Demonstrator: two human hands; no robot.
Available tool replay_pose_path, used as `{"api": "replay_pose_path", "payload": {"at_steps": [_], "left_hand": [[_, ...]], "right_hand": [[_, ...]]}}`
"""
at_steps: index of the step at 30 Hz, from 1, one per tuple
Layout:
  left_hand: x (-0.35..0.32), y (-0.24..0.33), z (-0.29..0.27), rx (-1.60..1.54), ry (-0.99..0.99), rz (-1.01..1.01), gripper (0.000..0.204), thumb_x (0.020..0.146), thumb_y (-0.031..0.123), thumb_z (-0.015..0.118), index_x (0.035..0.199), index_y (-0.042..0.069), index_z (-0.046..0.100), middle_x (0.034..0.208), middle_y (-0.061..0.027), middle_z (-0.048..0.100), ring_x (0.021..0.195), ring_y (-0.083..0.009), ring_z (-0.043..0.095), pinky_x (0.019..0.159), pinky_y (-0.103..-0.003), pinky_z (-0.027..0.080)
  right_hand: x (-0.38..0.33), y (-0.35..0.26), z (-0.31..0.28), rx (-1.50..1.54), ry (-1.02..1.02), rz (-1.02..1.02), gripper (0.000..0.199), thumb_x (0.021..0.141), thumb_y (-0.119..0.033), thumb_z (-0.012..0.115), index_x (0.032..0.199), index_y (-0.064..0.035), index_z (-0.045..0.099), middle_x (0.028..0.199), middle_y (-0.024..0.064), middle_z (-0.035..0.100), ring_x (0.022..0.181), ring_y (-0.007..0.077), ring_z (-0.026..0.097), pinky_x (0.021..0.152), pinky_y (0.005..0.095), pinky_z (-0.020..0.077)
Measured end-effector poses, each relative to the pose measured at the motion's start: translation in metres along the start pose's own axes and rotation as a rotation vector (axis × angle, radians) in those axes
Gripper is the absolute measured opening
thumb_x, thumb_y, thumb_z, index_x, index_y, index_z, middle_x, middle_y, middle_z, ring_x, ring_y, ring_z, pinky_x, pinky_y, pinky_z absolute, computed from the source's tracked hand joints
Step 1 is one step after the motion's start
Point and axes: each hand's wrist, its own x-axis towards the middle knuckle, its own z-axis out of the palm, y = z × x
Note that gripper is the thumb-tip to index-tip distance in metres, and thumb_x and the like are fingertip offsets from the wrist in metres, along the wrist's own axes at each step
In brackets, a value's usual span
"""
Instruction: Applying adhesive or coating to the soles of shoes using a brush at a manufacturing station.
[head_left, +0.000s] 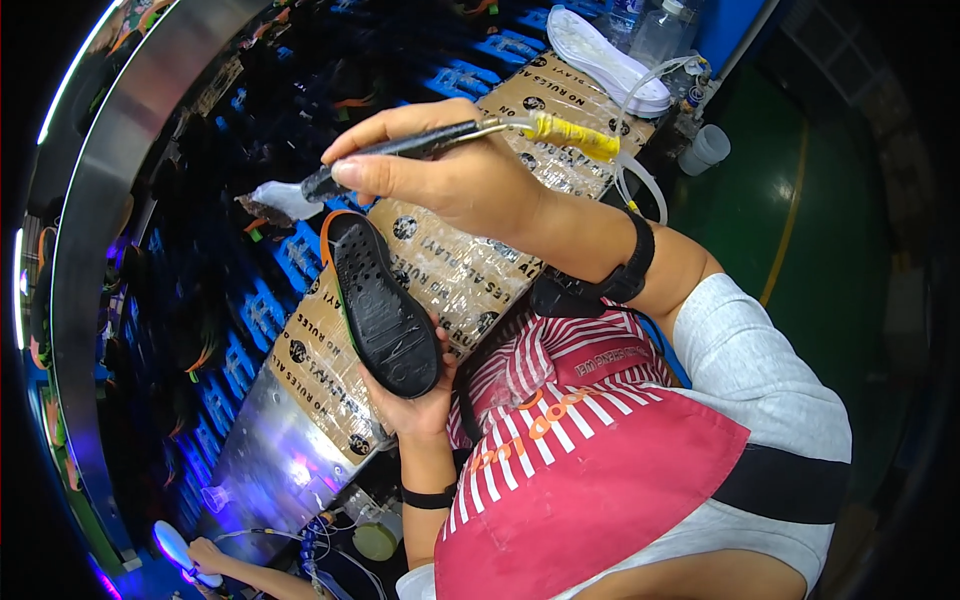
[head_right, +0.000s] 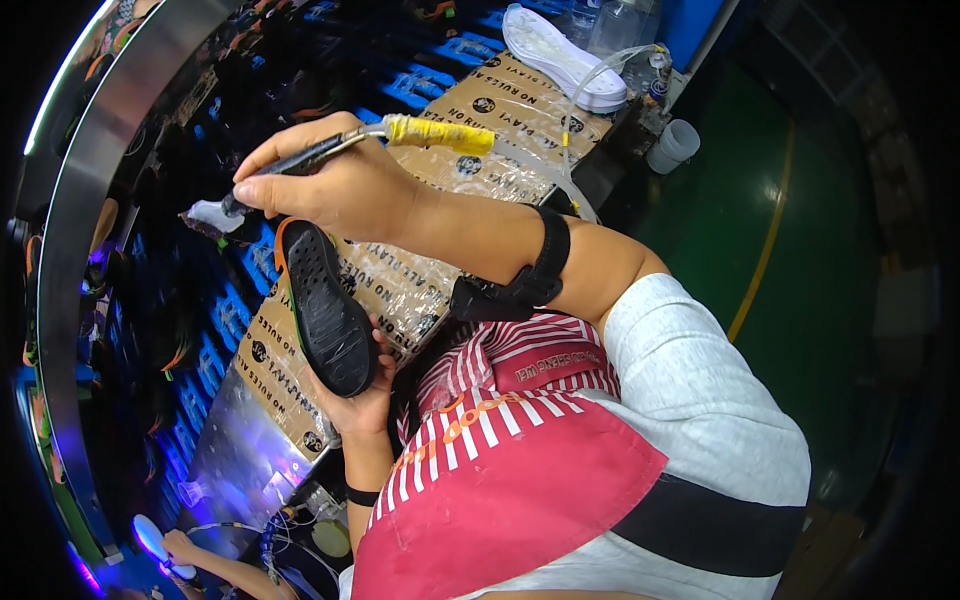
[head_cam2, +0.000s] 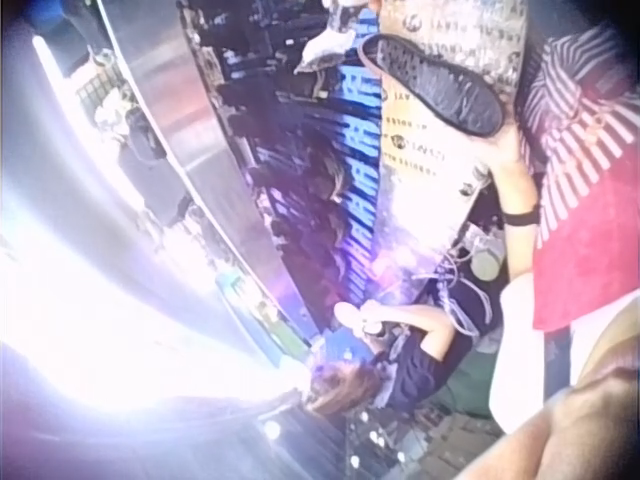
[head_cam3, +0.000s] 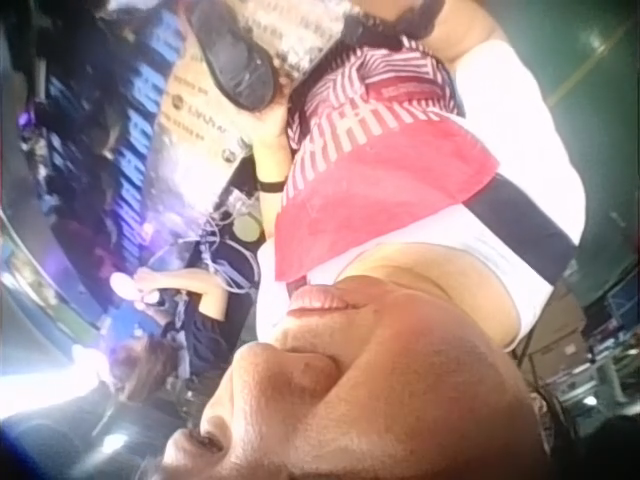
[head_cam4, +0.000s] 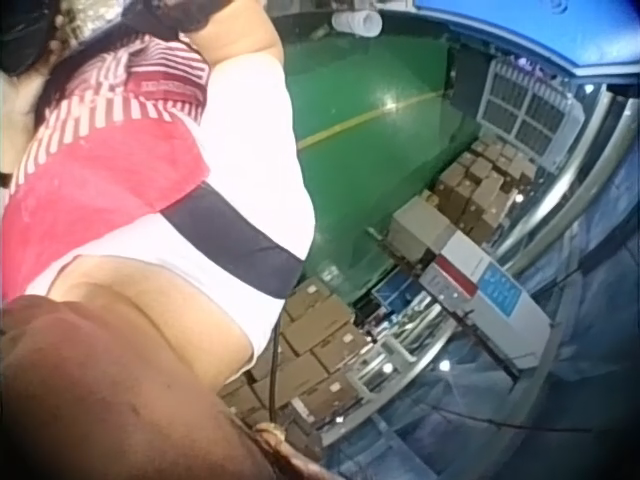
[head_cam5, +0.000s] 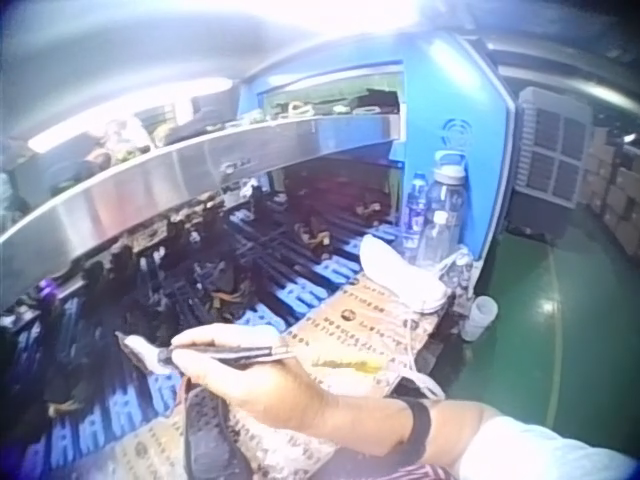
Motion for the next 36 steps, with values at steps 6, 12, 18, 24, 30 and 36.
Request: {"api": "replay_pose_path", "payload": {"at_steps": [6,12,18,24,30,36], "left_hand": [[0.0,0.0,-0.002,0.039,-0.02,-0.01,0.074,0.079,0.063,0.039,0.132,0.011,0.038,0.123,-0.0215,0.046,0.103,-0.0356,0.051,0.077,-0.044,0.047],[0.0,0.0,-0.007,0.047,-0.004,0.034,0.077,0.078,0.068,0.037,0.13,0.012,0.04,0.122,-0.021,0.047,0.101,-0.0356,0.052,0.076,-0.043,0.048],[-0.001,-0.002,-0.002,0.178,-0.004,0.166,0.073,0.08,0.067,0.033,0.129,0.014,0.04,0.121,-0.0147,0.049,0.102,-0.031,0.05,0.077,-0.043,0.045],[-0.002,-0.009,0.014,0.25,0.18,0.437,0.067,0.083,0.065,0.029,0.129,0.018,0.041,0.125,-0.0076,0.047,0.114,-0.0276,0.046,0.094,-0.049,0.038],[-0.004,-0.001,0.014,0.253,0.14,0.515,0.062,0.086,0.061,0.03,0.124,0.014,0.044,0.117,-0.0074,0.053,0.105,-0.0239,0.052,0.091,-0.038,0.043],[-0.006,0.004,0.009,0.246,0.098,0.584,0.056,0.089,0.055,0.03,0.124,0.014,0.045,0.117,-0.0079,0.053,0.103,-0.0245,0.053,0.09,-0.039,0.044]], "right_hand": [[-0.017,0.02,0.01,0.042,-0.106,0.124,0.021,0.08,-0.014,0.065,0.096,0.0009,0.065,0.075,0.0048,0.064,0.07,0.007,0.057,0.063,0.0195,0.0455],[-0.037,0.036,0.016,0.076,-0.107,0.259,0.021,0.08,-0.013,0.066,0.096,0.0014,0.065,0.075,0.0046,0.063,0.069,0.0072,0.056,0.062,0.0202,0.045],[-0.062,0.052,0.026,-0.078,-0.059,0.2,0.019,0.078,-0.011,0.066,0.092,0.0008,0.065,0.078,0.0072,0.065,0.069,0.0088,0.058,0.06,0.0221,0.0451],[-0.09,0.064,0.043,-0.537,-0.163,-0.181,0.02,0.072,-0.014,0.068,0.089,-0.0042,0.064,0.074,0.0105,0.062,0.065,0.0246,0.058,0.056,0.0308,0.0465],[-0.117,0.06,0.06,-0.659,-0.245,-0.35,0.026,0.069,-0.014,0.069,0.09,-0.0012,0.061,0.07,0.007,0.056,0.064,0.0218,0.054,0.055,0.0287,0.0449],[-0.118,0.058,0.057,-0.61,-0.337,-0.38,0.027,0.069,-0.014,0.069,0.092,-0.0018,0.061,0.07,0.0061,0.055,0.063,0.0219,0.052,0.055,0.0296,0.0441]]}}
